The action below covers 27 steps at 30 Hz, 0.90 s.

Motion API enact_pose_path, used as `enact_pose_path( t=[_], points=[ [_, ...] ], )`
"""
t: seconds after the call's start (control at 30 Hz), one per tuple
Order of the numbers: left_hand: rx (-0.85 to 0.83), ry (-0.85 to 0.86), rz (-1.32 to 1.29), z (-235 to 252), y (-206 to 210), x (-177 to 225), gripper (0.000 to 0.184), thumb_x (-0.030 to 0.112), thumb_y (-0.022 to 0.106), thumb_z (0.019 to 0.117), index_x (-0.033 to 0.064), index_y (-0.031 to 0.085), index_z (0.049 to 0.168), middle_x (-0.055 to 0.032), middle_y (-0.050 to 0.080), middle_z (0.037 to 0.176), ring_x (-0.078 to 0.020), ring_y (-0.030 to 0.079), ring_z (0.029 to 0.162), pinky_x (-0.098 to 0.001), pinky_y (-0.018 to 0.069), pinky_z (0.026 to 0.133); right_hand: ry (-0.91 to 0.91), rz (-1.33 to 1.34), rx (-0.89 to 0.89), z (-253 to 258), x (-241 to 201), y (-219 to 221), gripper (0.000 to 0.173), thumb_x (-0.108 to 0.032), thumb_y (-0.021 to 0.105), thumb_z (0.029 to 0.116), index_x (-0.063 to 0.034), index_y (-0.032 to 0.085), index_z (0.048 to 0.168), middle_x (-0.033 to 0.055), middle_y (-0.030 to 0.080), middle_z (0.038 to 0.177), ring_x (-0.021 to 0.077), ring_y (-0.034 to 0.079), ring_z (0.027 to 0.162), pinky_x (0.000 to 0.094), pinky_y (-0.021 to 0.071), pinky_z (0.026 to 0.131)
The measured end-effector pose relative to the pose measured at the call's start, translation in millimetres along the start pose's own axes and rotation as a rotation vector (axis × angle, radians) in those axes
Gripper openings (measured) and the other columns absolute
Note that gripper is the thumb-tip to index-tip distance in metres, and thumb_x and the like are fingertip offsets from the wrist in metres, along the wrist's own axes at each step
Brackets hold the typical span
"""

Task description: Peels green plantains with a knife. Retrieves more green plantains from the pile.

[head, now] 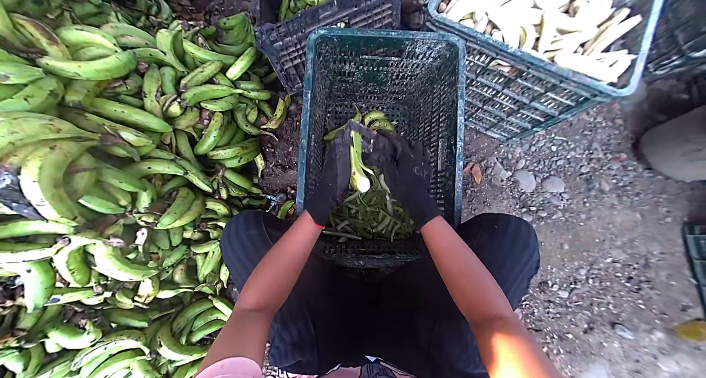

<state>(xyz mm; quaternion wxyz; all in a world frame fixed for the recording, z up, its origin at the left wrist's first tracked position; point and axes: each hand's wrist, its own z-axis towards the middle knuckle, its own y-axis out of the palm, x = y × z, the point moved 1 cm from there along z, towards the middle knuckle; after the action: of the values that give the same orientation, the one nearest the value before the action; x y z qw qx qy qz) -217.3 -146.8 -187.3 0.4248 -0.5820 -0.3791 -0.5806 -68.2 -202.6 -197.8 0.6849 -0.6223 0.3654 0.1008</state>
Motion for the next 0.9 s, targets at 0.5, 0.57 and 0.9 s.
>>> enact_pose_path(
  t=[0.5, 0.57, 0.9],
  points=[
    [0.100, -0.007, -0.087, 13.3, -27.8, -12.4, 0.063, 0.044, 0.011, 0.1107, 0.0037, 0.039, 0.151, -0.0104, 0.063, 0.127, -0.0126, 0.064, 0.109, -0.0331, 0.0547, 0.095, -0.200, 0.139, -0.100, -20.0, 11.6, -7.7, 0.058, -0.057, 0.035, 0.1050, -0.0246, 0.055, 0.148, 0.0218, 0.062, 0.131, 0.0439, 0.058, 0.119, 0.0704, 0.0449, 0.093],
    [0.143, 0.100, -0.165, 22.7, -32.4, -7.9, 0.064, 0.046, 0.012, 0.1091, 0.0026, 0.038, 0.148, -0.0079, 0.068, 0.108, -0.0138, 0.069, 0.088, -0.0330, 0.0616, 0.077, -0.212, 0.078, -0.153, -34.4, 3.3, -1.1, 0.052, -0.054, 0.043, 0.1035, -0.0290, 0.055, 0.148, 0.0234, 0.061, 0.130, 0.0480, 0.056, 0.119, 0.0710, 0.0440, 0.088],
    [-0.160, -0.164, -0.212, -7.3, 0.1, -9.5, 0.060, 0.046, 0.014, 0.1081, 0.0033, 0.046, 0.136, -0.0081, 0.069, 0.096, -0.0163, 0.068, 0.076, -0.0322, 0.0591, 0.063, -0.015, 0.136, 0.048, 9.8, 15.8, -19.5, 0.054, -0.054, 0.040, 0.1041, -0.0303, 0.051, 0.151, 0.0233, 0.057, 0.139, 0.0458, 0.052, 0.128, 0.0706, 0.0393, 0.100]
  ],
)
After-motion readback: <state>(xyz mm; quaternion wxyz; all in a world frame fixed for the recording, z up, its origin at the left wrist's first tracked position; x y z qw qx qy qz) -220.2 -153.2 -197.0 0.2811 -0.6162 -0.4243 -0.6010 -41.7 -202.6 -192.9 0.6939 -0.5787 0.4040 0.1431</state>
